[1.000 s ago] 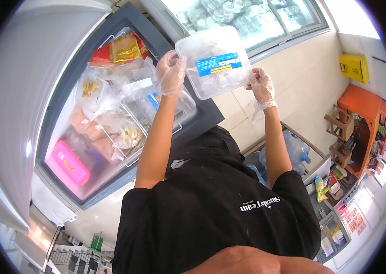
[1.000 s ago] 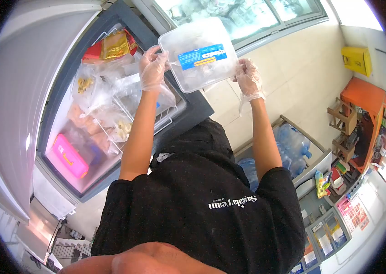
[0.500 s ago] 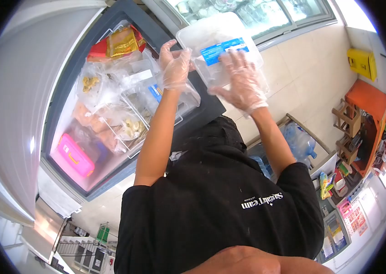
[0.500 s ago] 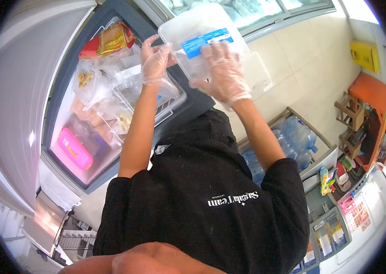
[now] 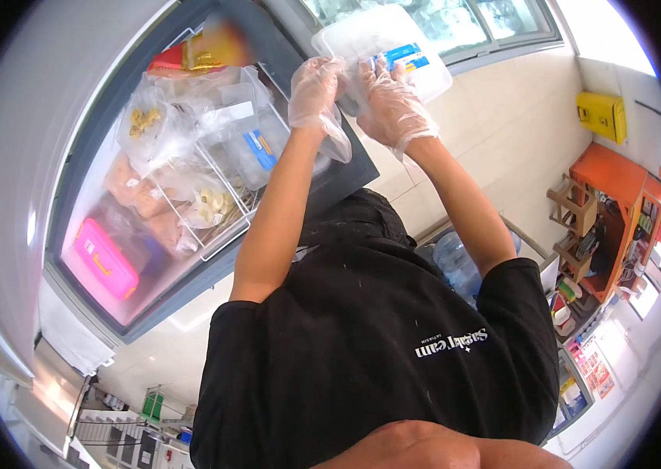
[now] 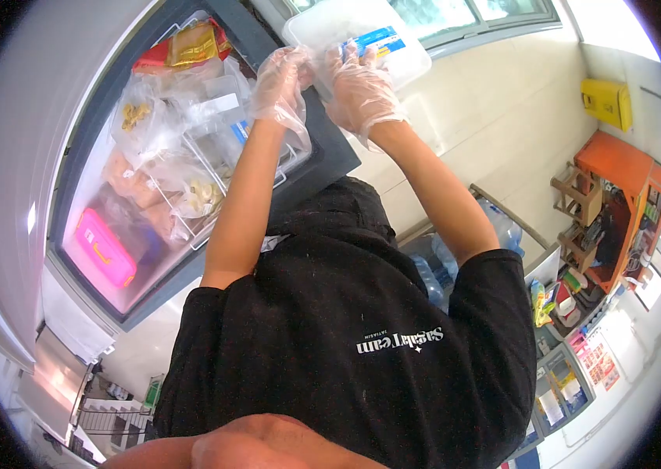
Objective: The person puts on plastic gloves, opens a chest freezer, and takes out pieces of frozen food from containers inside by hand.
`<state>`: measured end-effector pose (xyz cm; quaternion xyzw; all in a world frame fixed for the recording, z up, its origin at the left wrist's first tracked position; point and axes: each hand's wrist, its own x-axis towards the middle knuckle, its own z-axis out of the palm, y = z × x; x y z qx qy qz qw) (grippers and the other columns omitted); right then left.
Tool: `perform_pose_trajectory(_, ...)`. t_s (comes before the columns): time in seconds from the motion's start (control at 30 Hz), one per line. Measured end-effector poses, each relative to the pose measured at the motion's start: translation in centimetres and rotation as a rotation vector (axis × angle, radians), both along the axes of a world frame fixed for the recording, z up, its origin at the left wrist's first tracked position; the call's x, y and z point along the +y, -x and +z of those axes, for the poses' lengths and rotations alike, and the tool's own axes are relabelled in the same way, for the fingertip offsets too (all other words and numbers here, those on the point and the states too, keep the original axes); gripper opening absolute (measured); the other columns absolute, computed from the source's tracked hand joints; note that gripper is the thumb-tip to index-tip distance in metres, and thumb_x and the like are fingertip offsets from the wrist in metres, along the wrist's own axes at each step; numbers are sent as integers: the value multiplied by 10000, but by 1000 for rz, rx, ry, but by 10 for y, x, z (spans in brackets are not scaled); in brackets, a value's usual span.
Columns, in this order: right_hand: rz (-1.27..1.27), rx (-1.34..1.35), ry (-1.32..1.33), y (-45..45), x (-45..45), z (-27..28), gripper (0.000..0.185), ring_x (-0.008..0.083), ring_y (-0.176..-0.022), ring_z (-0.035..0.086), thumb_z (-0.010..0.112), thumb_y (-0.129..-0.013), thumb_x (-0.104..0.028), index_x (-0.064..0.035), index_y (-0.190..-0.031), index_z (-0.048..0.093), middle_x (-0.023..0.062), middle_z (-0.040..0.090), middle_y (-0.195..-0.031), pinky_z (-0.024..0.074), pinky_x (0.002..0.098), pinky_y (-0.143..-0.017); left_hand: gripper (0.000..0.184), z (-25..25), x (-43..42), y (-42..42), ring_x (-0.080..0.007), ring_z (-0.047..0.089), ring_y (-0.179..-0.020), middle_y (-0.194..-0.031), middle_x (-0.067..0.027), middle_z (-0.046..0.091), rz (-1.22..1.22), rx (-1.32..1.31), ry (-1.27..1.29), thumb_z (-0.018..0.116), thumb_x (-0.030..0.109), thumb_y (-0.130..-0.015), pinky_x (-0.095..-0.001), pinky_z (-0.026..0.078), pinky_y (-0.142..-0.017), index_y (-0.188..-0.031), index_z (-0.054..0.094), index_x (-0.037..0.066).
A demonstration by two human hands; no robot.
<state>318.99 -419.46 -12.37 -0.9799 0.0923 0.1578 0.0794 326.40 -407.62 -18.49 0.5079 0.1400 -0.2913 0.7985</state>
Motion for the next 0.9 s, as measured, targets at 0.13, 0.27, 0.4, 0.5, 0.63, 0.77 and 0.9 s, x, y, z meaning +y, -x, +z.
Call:
perform_pose_trajectory(0.13, -190, -126, -157, -14, 0, 4, 628, 406, -1294, 445, 592, -844, -331, -25, -1367, 429, 253, 513, -1345, 386, 492, -1050, 245, 8, -3, 8, -133, 588, -777, -870, -39, 636, -19, -91, -1, 688, 208, -851, -269, 476, -730, -994, 631, 17)
perform_pose_trajectory(0.27, -199, -140, -60, -26, 0, -9, 487, 403, -1292, 448, 522, -901, -323, -85, -1325, 491, 151, 512, -1368, 421, 498, -1007, 266, 8, 0, 11, -113, 585, -784, -876, -36, 656, -211, -307, -281, 685, 270, -860, -269, 473, -724, -999, 660, 44)
perform_pose_trajectory(0.4, -124, -153, -81, -28, -10, -8, 423, 362, -1199, 533, 510, -888, -256, -104, -1282, 520, 143, 563, -1300, 454, 473, -956, 223, -13, 5, 4, -265, 678, -861, -1035, -136, 693, -17, -1239, -694, 639, 151, -801, -340, 530, -797, -999, 680, 57)
perform_pose_trajectory(0.5, -106, -281, -77, -17, -20, -22, 429, 343, -1066, 608, 521, -890, -251, -143, -1306, 528, 157, 615, -1202, 474, 454, -906, 214, 13, 13, 2, -323, 668, -887, -1034, -149, 681, -175, -1149, -887, 597, 93, -774, -386, 540, -799, -966, 693, 81)
perform_pose_trajectory(0.63, -144, -448, -224, -10, -38, -18, 377, 376, -1087, 609, 564, -879, -159, -127, -1252, 605, 197, 643, -1161, 481, 431, -938, 180, 5, 15, -11, -292, 678, -856, -955, -128, 673, -382, -1237, -1094, 578, 103, -802, -390, 541, -744, -935, 698, 118)
perform_pose_trajectory(0.77, -185, -538, -298, -8, -37, 0, 347, 368, -1024, 645, 571, -881, -130, -111, -1222, 628, 208, 669, -1084, 503, 405, -888, 230, 39, 1, -16, -301, 670, -894, -962, -156, 650, -447, -1187, -1162, 542, 159, -839, -415, 540, -762, -1022, 678, 128)
perform_pose_trajectory(0.9, -175, -605, -335, -12, -50, 0, 333, 353, -992, 663, 584, -881, -114, -87, -1208, 638, 216, 674, -1059, 509, 384, -861, 221, 41, -24, -24, -294, 674, -888, -950, -133, 671, -457, -1242, -1154, 544, 209, -848, -428, 533, -767, -979, 694, 113)
